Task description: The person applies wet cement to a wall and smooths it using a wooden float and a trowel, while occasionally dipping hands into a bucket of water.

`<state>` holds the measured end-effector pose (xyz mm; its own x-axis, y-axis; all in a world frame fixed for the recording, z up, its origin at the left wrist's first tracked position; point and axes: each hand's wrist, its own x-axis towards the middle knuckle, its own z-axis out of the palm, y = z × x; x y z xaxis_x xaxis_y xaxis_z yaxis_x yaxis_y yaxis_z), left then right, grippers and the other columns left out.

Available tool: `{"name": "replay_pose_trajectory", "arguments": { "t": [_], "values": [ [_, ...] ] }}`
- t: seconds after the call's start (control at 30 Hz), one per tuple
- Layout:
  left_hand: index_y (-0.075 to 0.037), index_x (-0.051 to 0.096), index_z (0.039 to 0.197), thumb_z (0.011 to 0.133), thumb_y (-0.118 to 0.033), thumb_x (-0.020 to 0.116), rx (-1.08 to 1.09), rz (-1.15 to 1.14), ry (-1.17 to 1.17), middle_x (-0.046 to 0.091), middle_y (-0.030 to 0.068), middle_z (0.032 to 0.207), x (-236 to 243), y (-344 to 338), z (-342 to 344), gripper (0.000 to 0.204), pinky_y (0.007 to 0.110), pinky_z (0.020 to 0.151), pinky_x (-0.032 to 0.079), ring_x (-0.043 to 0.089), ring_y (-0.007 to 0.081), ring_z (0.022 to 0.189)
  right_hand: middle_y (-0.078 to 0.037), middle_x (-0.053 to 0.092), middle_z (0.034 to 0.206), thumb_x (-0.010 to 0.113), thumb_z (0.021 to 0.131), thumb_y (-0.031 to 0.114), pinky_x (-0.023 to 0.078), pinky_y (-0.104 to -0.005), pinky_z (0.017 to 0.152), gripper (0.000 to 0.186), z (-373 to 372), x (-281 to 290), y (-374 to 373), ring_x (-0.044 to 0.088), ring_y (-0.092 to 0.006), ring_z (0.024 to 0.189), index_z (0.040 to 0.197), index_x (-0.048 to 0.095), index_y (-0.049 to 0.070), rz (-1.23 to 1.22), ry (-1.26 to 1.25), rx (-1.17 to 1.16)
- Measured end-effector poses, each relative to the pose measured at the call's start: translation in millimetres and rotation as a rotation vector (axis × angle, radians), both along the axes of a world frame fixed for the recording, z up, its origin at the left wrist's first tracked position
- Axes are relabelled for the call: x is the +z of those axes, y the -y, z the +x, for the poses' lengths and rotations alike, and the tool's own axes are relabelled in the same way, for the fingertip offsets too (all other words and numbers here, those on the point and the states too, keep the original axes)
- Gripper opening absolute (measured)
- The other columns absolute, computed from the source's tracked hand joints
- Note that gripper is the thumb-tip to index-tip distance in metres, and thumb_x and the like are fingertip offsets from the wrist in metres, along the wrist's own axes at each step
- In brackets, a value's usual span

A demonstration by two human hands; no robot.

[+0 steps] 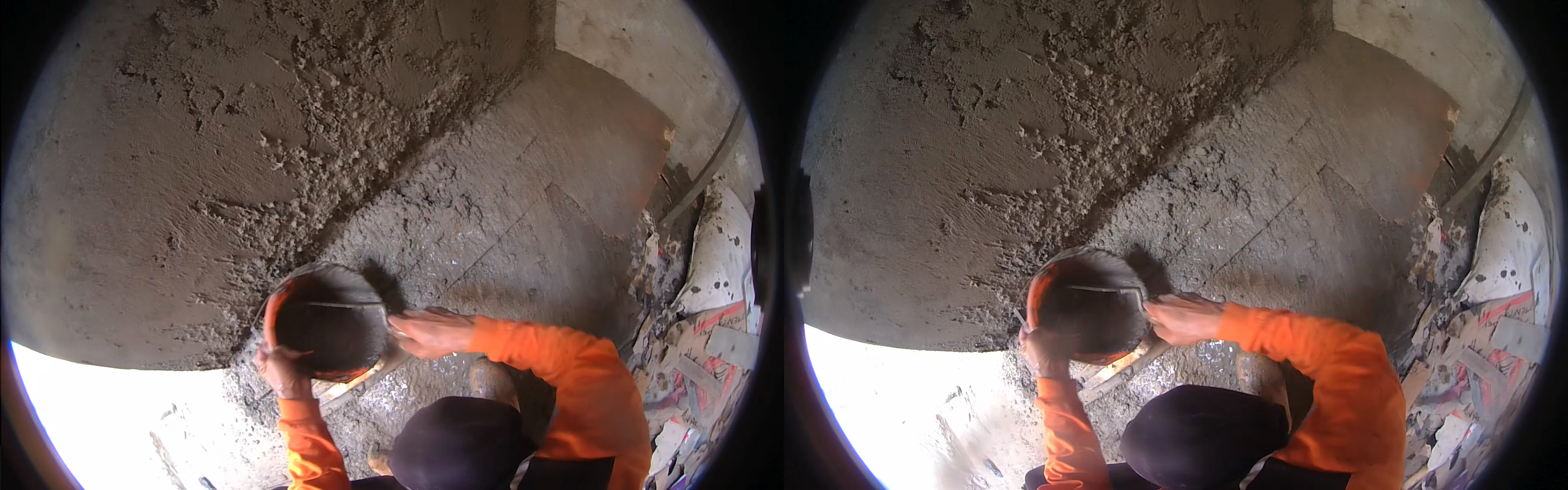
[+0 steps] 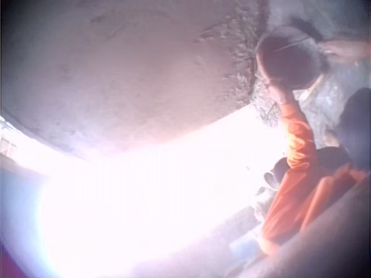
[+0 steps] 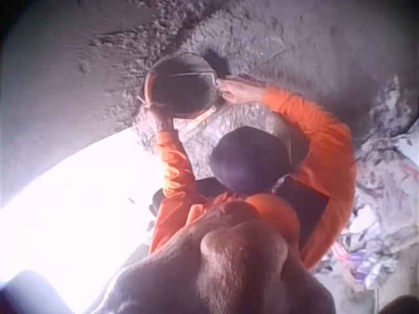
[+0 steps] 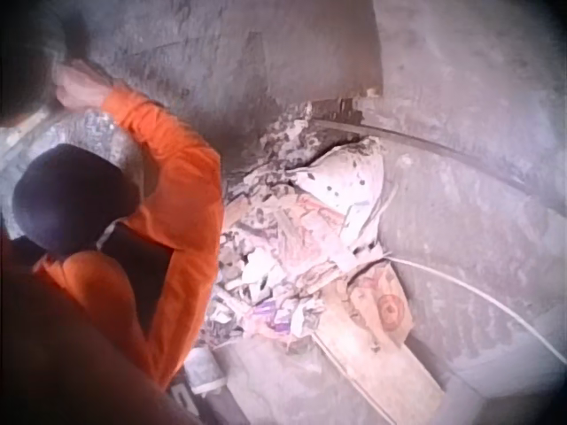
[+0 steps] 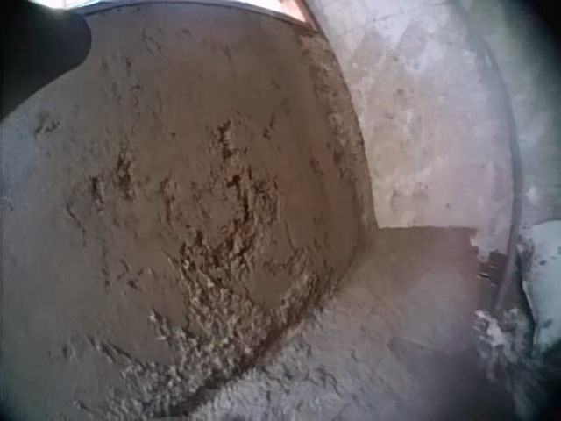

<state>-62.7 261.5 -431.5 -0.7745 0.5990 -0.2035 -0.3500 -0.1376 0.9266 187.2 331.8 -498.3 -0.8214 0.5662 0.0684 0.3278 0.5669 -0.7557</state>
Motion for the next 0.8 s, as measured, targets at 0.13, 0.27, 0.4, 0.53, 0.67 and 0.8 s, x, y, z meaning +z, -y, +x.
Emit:
{"name": "replay_pose_trajectory", "arguments": {
  "t": [0.13, 0.27, 0.4, 0.53, 0.67, 0.8],
  "values": [
    [-0.006, 0.049, 0.069, 0.065, 0.011, 0.039, -0.168, -0.003, -0.288, 0.052, 0.0024, 0.059, 4.7, -20.5, 48.0, 0.02, 0.021, 0.044, 0.039, 0.047, 0.0094, 0.047, -0.015, 0.055, 0.068, 0.053, 0.081, 0.019, 0.049, -0.0408, 0.053, 0.026, -30.4, -8.3, -40.5, 0.059, -0.0287, 0.056, 0.085, 0.054, -0.006, -0.266, 0.28, 0.27],
    [-0.008, 0.045, 0.069, 0.065, 0.011, 0.039, -0.226, 0.016, -0.234, 0.049, 0.0011, 0.056, 16.8, -22.6, 62.1, 0.02, 0.021, 0.043, 0.039, 0.046, 0.0097, 0.044, -0.007, 0.051, 0.067, 0.048, 0.087, 0.015, 0.041, -0.0312, 0.034, 0.027, 14.1, 1.3, -43.3, 0.053, -0.0163, 0.047, 0.103, 0.056, -0.005, -1.276, 0.049, 0.11],
    [-0.008, 0.047, 0.076, 0.065, 0.013, 0.038, -0.231, 0.087, -0.032, 0.051, 0.0009, 0.063, 12.0, -29.2, 62.4, 0.026, 0.02, 0.043, 0.041, 0.047, 0.01, 0.048, -0.007, 0.051, 0.072, 0.049, 0.088, 0.017, 0.042, -0.0267, 0.037, 0.034, 15.3, -10.5, -22.8, 0.05, -0.0134, 0.046, 0.116, 0.048, -0.003, -1.595, -0.38, 0.28],
    [-0.006, 0.048, 0.081, 0.066, 0.012, 0.039, -0.179, 0.077, 0.048, 0.052, 0.0022, 0.071, -10.9, -41.0, 48.8, 0.025, 0.023, 0.05, 0.045, 0.051, 0.013, 0.057, -0.005, 0.05, 0.074, 0.05, 0.085, 0.018, 0.044, -0.0249, 0.04, 0.044, 18.1, -13.1, -3.6, 0.049, -0.0109, 0.047, 0.123, 0.044, -0.002, -1.785, -0.668, 0.233],
    [0.0, 0.052, 0.107, 0.067, -0.002, 0.041, -0.266, 0.128, 0.251, 0.057, 0.0122, 0.101, -30.1, -35.6, -8.4, 0.041, 0.035, 0.079, 0.047, 0.056, 0.0242, 0.087, -0.005, 0.05, 0.078, 0.053, 0.075, 0.014, 0.046, -0.0235, 0.042, 0.056, 36.5, 3.6, 19.1, 0.05, -0.0109, 0.047, 0.126, 0.041, -0.004, -1.888, -1.114, 0.278],
    [0.001, 0.054, 0.112, 0.06, -0.002, 0.047, -0.229, 0.108, 0.365, 0.06, 0.0126, 0.108, -21.0, -17.6, -34.6, 0.052, 0.032, 0.088, 0.047, 0.057, 0.0261, 0.097, -0.006, 0.052, 0.08, 0.054, 0.073, 0.012, 0.049, -0.024, 0.043, 0.06, 77.4, 33.2, 19.6, 0.053, -0.0126, 0.049, 0.13, 0.037, -0.002, -1.605, -1.48, 0.018]
  ]
}}
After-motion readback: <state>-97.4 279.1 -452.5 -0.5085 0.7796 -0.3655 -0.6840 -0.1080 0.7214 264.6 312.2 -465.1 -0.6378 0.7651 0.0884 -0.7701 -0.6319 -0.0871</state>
